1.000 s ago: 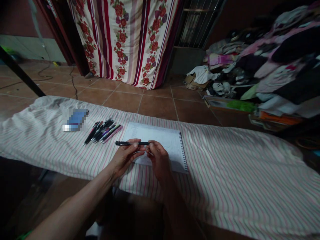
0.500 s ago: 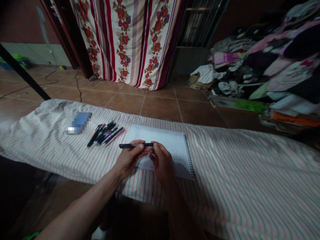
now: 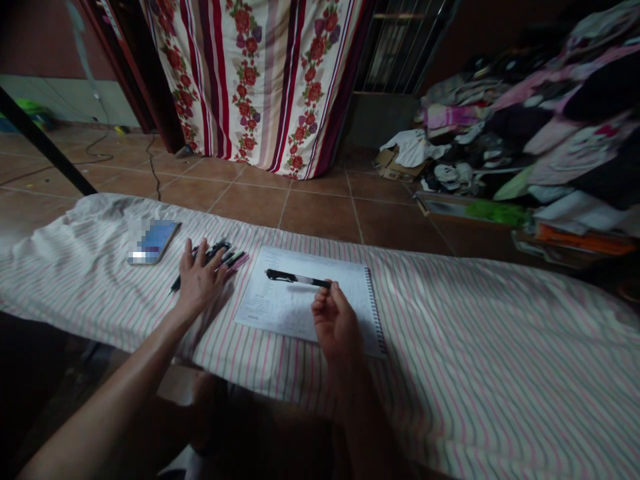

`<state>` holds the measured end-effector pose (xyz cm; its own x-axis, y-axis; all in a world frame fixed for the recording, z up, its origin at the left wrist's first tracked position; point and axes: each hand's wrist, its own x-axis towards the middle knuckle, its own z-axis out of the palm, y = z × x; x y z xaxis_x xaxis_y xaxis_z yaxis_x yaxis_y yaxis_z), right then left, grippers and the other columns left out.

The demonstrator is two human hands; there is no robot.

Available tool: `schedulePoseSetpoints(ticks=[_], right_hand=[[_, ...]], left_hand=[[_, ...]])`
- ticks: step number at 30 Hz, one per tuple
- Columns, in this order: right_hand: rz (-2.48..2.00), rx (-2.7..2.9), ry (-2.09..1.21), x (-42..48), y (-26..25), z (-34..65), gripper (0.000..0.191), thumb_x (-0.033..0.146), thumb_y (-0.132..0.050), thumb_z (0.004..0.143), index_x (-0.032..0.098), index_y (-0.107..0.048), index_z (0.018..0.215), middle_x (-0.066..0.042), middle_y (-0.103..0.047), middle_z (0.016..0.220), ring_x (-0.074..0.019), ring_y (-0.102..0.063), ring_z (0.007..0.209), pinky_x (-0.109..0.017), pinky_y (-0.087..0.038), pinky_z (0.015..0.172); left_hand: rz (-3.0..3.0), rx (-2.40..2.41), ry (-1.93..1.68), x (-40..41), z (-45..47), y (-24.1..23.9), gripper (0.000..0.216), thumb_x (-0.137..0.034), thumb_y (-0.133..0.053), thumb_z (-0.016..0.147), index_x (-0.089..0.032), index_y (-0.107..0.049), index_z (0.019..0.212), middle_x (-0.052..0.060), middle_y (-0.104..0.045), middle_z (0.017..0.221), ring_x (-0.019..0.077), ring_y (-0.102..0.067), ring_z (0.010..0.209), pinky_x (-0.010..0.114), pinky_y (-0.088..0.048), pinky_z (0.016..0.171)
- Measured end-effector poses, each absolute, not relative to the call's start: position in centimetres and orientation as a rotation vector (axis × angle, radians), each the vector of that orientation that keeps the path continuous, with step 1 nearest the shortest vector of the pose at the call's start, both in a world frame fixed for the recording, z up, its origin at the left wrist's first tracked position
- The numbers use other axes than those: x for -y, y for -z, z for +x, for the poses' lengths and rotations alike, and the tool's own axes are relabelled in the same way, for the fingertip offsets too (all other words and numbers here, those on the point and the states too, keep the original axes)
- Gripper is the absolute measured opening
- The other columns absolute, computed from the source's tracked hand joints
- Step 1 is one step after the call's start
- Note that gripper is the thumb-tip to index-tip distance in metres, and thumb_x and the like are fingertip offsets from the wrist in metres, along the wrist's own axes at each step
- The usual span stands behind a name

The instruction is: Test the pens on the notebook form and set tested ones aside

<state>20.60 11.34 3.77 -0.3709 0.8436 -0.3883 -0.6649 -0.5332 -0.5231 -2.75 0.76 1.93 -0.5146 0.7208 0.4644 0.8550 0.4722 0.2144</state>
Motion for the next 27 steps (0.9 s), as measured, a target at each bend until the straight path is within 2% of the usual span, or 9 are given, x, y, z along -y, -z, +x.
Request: schedulePoseSetpoints(ticks=[2, 6, 9, 14, 20, 27], right_hand=[[-0.78, 0.367, -2.015, -11.4, -3.6, 20.6, 0.014, 0.02, -0.071, 0.071, 0.015, -0.058, 0.073, 0.004, -0.055, 0.063, -0.0016, -0.051, 0.05, -0.008, -0.046, 0.045], [-0.791, 0.349, -2.022, -11.4, -3.2, 20.6, 0.015, 0.02, -0.071, 0.071, 0.015, -0.058, 0.073, 0.003, -0.056, 0.061, -0.0022, -0.052, 0.051, -0.009, -0.046, 0.045], [-0.804, 0.302, -2.02, -11.4, -3.1, 20.4, 0.013, 0.019, -0.07, 0.071, 0.015, -0.058, 0.073, 0.003, -0.057, 0.06, -0.0028, -0.052, 0.051, -0.009, -0.047, 0.044], [-0.815, 0.264, -2.022, -11.4, -3.1, 20.0, 0.012, 0.016, -0.069, 0.072, 0.013, -0.058, 0.073, 0.002, -0.057, 0.059, -0.0028, -0.052, 0.05, -0.009, -0.046, 0.044], [-0.803, 0.337, -2.028, -11.3, -2.9, 20.1, 0.016, 0.021, -0.072, 0.07, 0.015, -0.057, 0.071, 0.003, -0.057, 0.06, -0.0029, -0.052, 0.05, -0.01, -0.047, 0.044], [-0.819, 0.333, -2.017, -11.3, -2.5, 20.3, 0.015, 0.019, -0.072, 0.068, 0.015, -0.058, 0.07, 0.003, -0.057, 0.06, -0.0038, -0.053, 0.05, -0.011, -0.047, 0.044]], left_hand=[[-1.35, 2.431, 0.537, -0.5, -3.7, -1.4, 0.044, -0.036, -0.039, 0.089, -0.022, -0.049, 0.129, 0.01, -0.029, 0.148, 0.0351, -0.003, 0.138, 0.056, -0.019, 0.105], [-1.38, 2.521, 0.404, -0.2, -4.2, -0.3, 0.05, -0.043, -0.04, 0.088, -0.021, -0.046, 0.132, 0.013, -0.033, 0.145, 0.0345, -0.012, 0.138, 0.053, -0.025, 0.104], [-1.399, 2.507, 0.341, -0.2, -3.7, 0.1, 0.051, -0.045, -0.039, 0.088, -0.023, -0.045, 0.133, 0.012, -0.033, 0.145, 0.0329, -0.016, 0.137, 0.052, -0.022, 0.106], [-1.428, 2.481, 0.36, -0.6, -2.7, 0.2, 0.049, -0.039, -0.036, 0.089, -0.02, -0.045, 0.133, 0.013, -0.038, 0.142, 0.03, -0.019, 0.137, 0.05, -0.021, 0.106], [-1.464, 2.426, 0.418, -0.9, -2.3, 0.2, 0.048, -0.034, -0.034, 0.09, -0.023, -0.041, 0.135, 0.01, -0.034, 0.145, 0.0287, -0.017, 0.138, 0.048, -0.021, 0.107], [-1.442, 2.459, 0.431, -1.7, -2.6, 1.0, 0.055, -0.035, -0.032, 0.089, -0.011, -0.035, 0.138, 0.011, -0.035, 0.144, 0.0293, -0.022, 0.136, 0.047, -0.02, 0.107]])
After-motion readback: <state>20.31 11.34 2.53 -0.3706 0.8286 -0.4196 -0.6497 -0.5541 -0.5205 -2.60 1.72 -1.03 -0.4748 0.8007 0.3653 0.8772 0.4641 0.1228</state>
